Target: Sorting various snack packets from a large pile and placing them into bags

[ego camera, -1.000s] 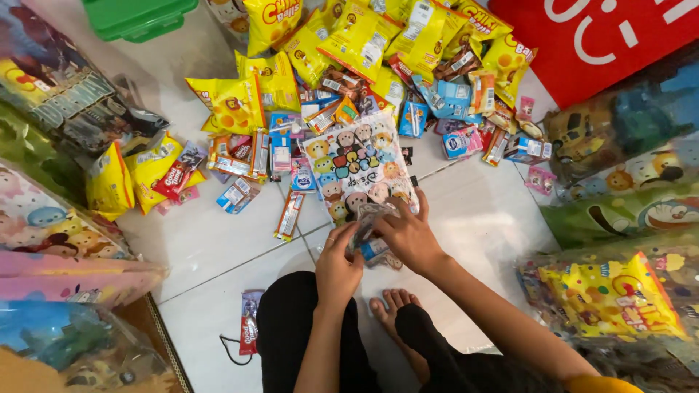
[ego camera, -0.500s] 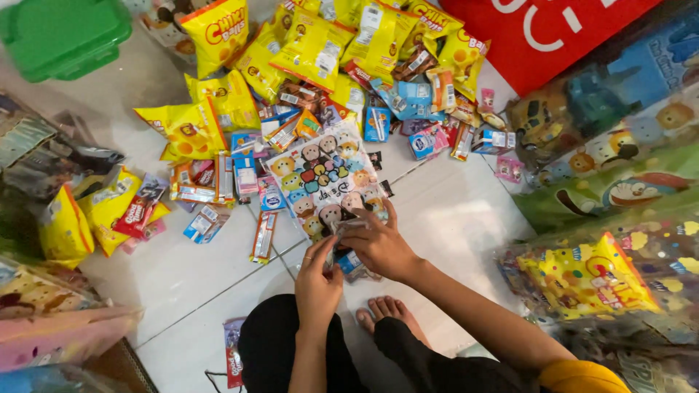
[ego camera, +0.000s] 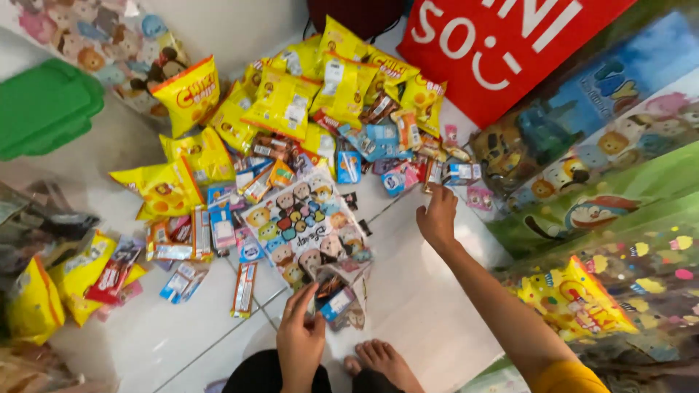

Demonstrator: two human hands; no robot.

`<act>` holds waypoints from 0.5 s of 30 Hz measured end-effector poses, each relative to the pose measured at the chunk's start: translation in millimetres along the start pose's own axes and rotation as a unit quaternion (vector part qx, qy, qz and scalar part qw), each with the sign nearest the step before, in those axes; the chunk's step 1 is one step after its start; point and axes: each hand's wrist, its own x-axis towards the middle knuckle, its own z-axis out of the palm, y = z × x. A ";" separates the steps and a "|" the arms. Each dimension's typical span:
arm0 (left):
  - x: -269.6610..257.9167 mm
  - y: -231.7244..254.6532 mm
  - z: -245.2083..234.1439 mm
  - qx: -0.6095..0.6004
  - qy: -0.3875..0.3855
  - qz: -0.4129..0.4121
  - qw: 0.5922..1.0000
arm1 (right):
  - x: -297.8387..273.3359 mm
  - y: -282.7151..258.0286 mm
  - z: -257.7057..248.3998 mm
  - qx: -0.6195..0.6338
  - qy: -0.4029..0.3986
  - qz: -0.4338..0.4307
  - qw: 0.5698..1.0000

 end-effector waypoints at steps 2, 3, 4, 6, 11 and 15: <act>3.2 -1.9 4.5 0.015 -0.002 -0.028 0.999 | 8.7 9.1 7.9 -0.030 -0.032 0.041 0.998; 3.2 -3.8 6.4 0.032 -0.002 -0.068 0.997 | 11.6 13.5 12.9 -0.059 -0.075 0.083 0.992; 4.6 -7.2 10.4 0.031 -0.003 -0.060 0.998 | 18.4 13.0 13.1 -0.059 -0.067 0.083 0.993; 3.6 -15.7 16.5 0.053 0.043 -0.027 0.997 | 27.8 10.5 16.1 -0.119 -0.174 0.154 0.965; 8.5 -15.6 17.8 0.054 0.022 -0.054 0.997 | 17.6 12.9 12.0 -0.131 -0.127 0.094 0.979; 9.6 -7.2 10.1 0.043 -0.027 -0.065 0.997 | -25.2 19.5 13.4 -0.166 -0.118 0.072 0.976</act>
